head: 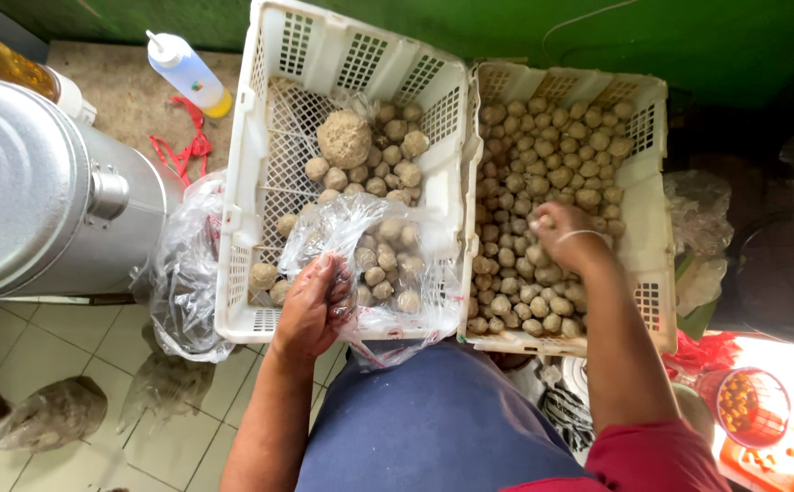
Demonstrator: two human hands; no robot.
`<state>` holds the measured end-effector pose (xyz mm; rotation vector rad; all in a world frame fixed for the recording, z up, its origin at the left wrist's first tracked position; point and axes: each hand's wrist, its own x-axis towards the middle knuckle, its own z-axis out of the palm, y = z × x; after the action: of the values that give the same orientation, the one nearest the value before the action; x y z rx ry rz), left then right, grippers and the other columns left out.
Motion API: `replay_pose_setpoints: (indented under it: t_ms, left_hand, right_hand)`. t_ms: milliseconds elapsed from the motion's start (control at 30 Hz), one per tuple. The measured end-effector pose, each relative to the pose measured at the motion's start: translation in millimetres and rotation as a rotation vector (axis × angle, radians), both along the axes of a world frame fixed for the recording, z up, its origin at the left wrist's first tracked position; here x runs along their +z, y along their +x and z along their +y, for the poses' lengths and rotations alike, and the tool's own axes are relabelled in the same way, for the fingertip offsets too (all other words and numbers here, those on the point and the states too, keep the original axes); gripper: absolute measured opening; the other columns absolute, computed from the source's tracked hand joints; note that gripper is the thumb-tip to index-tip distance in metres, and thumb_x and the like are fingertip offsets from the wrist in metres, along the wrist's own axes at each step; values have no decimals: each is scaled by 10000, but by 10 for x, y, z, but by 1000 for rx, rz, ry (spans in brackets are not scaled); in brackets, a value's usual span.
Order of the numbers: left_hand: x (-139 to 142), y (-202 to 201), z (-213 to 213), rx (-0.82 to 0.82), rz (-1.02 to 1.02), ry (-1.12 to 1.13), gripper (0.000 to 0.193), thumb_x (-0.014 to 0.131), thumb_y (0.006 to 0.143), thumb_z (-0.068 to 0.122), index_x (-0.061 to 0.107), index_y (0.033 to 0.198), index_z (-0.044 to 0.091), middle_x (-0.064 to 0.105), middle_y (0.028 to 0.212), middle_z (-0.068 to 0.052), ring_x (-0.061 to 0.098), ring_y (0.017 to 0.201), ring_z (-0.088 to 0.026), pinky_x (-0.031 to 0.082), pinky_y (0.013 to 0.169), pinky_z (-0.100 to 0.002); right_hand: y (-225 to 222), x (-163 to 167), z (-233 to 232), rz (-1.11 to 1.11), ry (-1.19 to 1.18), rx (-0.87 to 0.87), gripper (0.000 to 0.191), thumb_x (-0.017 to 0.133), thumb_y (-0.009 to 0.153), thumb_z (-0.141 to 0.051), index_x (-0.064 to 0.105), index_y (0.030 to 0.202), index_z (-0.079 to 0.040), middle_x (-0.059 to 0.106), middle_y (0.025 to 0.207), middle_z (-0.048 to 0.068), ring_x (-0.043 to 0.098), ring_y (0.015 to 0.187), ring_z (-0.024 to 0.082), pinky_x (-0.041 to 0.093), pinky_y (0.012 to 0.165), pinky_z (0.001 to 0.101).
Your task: The person picks meatballs one at a time from a large plastic basket and places them into a clear plastic bag held in the other hand, filling the bag. They occasionally adjust the bag and continue transferring meatballs from the basket throughout the clip.
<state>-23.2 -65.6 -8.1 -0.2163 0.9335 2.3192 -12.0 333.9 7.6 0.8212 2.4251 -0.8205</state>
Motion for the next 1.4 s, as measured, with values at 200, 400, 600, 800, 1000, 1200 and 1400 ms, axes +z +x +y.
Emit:
replay_pose_setpoints:
  t_ms: [200,400,600,800,1000,1200,1400]
  left_hand:
    - [-82,-9,8,16,-15,-3,197,509,1089,276,542,993,107,419,731,38,341,570,-59,308,454,-221]
    - [-62,-8,1,1,-24,5,227,503,1084,307,540,981,108,413,712,27,341,531,-68,292,430,-224]
    - [-48,-10,-23,4,-44,43,235,494,1090,315,531,982,109,422,719,18,356,540,-80,298,442,-231]
    - [-86,-22,-13,3,-53,66,243,493,1102,314,525,973,110,418,703,22,349,531,-77,290,431,-232]
    - [-23,-64,-15,25,-74,66,246,493,1099,310,536,968,106,431,700,21,360,519,-74,304,432,-225]
    - [223,-16,-290,10,-142,77,266,493,1099,300,563,965,82,467,689,26,359,473,-55,318,402,-199]
    - [149,102,-221,-57,-143,104,201,484,1109,247,558,1050,69,500,760,0,386,549,-65,330,459,-210]
  right_hand:
    - [276,348,-497,472,-876,174,492,699,894,-148,568,1368,-158,666,1212,6,648,1064,116,558,920,306]
    - [204,-129,-410,-4,39,249,330,647,956,-171,652,1285,-175,729,1160,106,699,1018,235,581,908,382]
    - [331,-386,-416,54,348,561,290,669,942,-153,701,1227,-115,709,1231,169,681,1094,307,542,996,436]
    - [374,207,-688,124,-175,236,483,748,859,-275,670,1325,-176,707,1240,86,697,1073,238,576,945,367]
    - [-52,-215,-1587,381,-57,714,579,680,952,-241,464,1485,-174,431,1568,92,486,1379,296,398,1155,418]
    - [108,171,-1688,3,521,988,806,724,885,-324,300,1569,-358,209,1664,85,144,1537,336,23,1203,630]
    - [411,518,-1561,-85,573,1022,988,742,793,-563,247,1614,-325,200,1688,107,141,1528,345,7,1165,653]
